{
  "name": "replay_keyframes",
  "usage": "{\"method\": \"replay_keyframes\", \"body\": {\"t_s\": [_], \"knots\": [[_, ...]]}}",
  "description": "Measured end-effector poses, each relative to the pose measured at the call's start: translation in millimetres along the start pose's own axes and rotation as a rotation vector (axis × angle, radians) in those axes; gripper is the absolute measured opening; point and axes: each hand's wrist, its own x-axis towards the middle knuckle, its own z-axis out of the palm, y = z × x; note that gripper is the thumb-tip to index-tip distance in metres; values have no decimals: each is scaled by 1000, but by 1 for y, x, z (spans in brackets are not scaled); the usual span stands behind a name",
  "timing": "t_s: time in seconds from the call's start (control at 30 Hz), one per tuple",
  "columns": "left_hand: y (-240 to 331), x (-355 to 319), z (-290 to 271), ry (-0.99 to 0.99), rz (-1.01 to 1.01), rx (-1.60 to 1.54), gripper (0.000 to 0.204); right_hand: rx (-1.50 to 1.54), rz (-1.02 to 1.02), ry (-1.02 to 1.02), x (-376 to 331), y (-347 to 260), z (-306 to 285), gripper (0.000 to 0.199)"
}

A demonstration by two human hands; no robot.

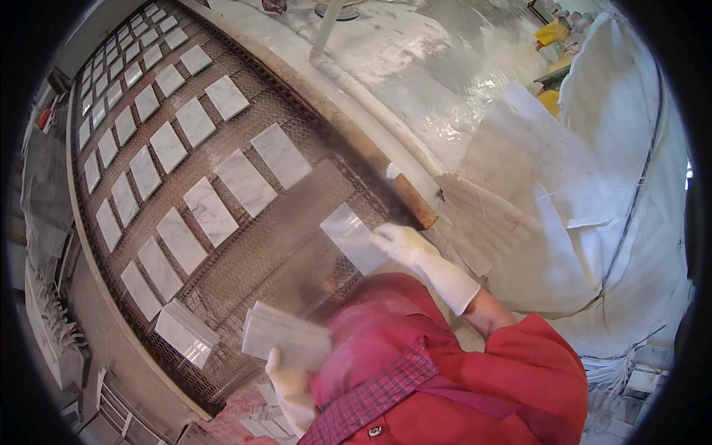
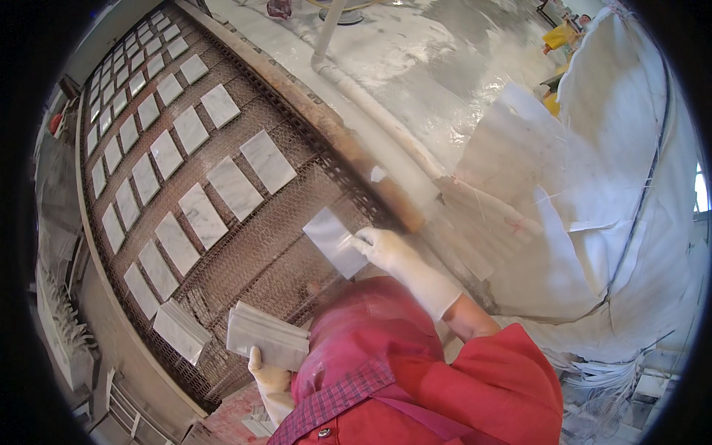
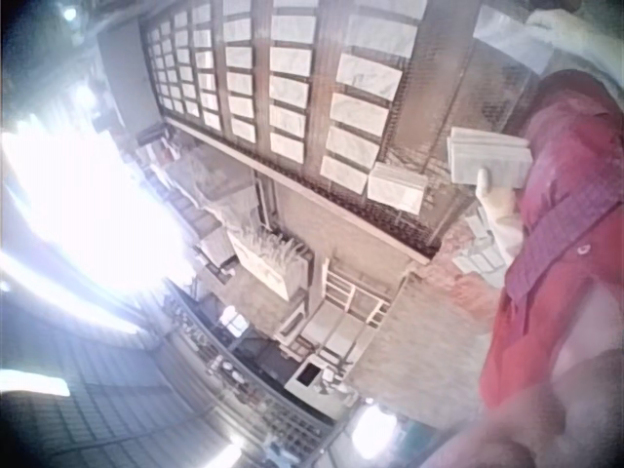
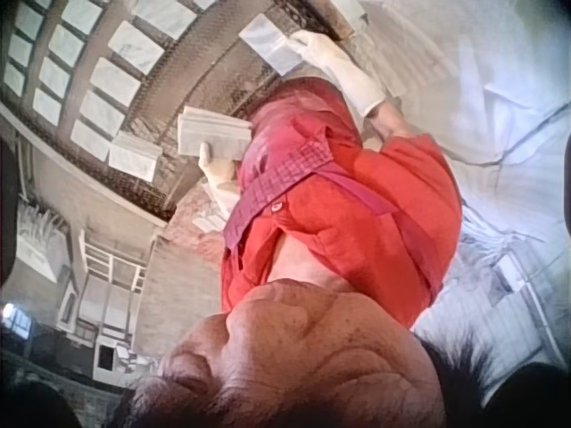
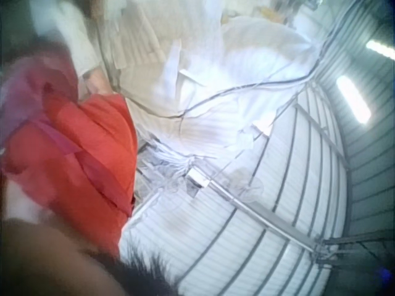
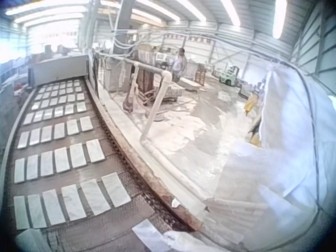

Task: The person repeatedly picks up stacks of rectangular tiles and places them one by one onto a moving conveyor belt. The person also stacks tiles on a nearby surface and continues placing them on the belt.

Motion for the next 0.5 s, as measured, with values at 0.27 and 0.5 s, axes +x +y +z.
{"method": "replay_keyframes", "body": {"t_s": [0.27, 0.5], "knots": [[6, 2, 56, -115, 59, -11, 106, 56, -296, -625, -42, -67, 30, 56], [9, -3, 60, -159, -25, -130, 102, 269, -365, -692, -52, -96, 94, 54]]}}
